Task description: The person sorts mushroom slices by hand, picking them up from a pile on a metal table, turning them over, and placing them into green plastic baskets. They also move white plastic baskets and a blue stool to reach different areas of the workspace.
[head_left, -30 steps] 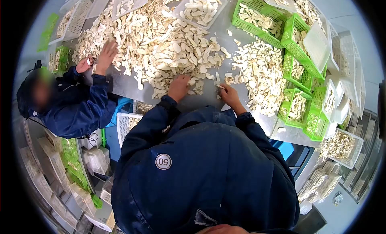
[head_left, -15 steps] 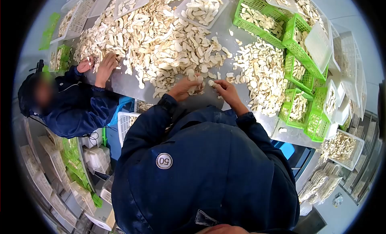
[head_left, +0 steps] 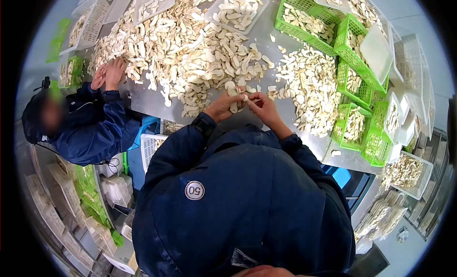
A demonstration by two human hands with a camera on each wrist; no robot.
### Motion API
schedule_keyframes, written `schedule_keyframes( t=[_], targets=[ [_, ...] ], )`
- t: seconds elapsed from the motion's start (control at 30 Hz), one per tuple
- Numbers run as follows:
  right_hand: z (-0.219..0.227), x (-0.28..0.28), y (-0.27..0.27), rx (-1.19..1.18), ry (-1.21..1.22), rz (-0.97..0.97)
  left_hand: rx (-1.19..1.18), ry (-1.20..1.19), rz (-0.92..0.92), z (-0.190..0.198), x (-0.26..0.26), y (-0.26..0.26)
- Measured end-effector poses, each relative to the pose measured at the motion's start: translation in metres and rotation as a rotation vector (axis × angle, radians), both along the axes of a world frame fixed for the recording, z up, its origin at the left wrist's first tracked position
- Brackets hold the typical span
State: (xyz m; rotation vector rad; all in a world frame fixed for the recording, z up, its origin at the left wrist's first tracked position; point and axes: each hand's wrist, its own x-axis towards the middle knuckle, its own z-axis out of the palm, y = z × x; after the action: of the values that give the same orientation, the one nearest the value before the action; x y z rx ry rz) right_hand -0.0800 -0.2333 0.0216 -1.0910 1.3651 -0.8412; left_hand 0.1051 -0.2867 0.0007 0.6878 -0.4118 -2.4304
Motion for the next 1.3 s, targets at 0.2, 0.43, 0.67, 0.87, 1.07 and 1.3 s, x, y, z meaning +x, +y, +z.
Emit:
schedule_keyframes(
  t=[0.2,0.43,0.67,0.87,1.07,1.3],
  targets=[
    [0.030,0.005,-0.004,-0.266,0.366,0.112,-0.008,-0.084,0.002,-0.003,-0.002,0.002],
    [0.030,0.004,-0.005,-0.278,0.333,0.175,-0.041,-0.151,-0.077,-0.009,0.002,0.003],
    [0.029,0.000,-0.004,-0.192,0.315,0.220,-0.035,-0.152,-0.122,-0.017,0.003,0.006],
    [0.009,-0.015,-0.006,-0.026,0.214,-0.027,-0.011,-0.192,-0.111,-0.008,0.007,0.002],
    [-0.007,-0.030,-0.002,0.121,-0.009,-0.117,0.031,-0.162,-0.041,-0.003,0.006,0.003],
    [0.000,-0.015,-0.001,0.211,-0.013,0.178,-0.003,-0.208,-0.045,-0.005,0.007,0.002]
  ],
)
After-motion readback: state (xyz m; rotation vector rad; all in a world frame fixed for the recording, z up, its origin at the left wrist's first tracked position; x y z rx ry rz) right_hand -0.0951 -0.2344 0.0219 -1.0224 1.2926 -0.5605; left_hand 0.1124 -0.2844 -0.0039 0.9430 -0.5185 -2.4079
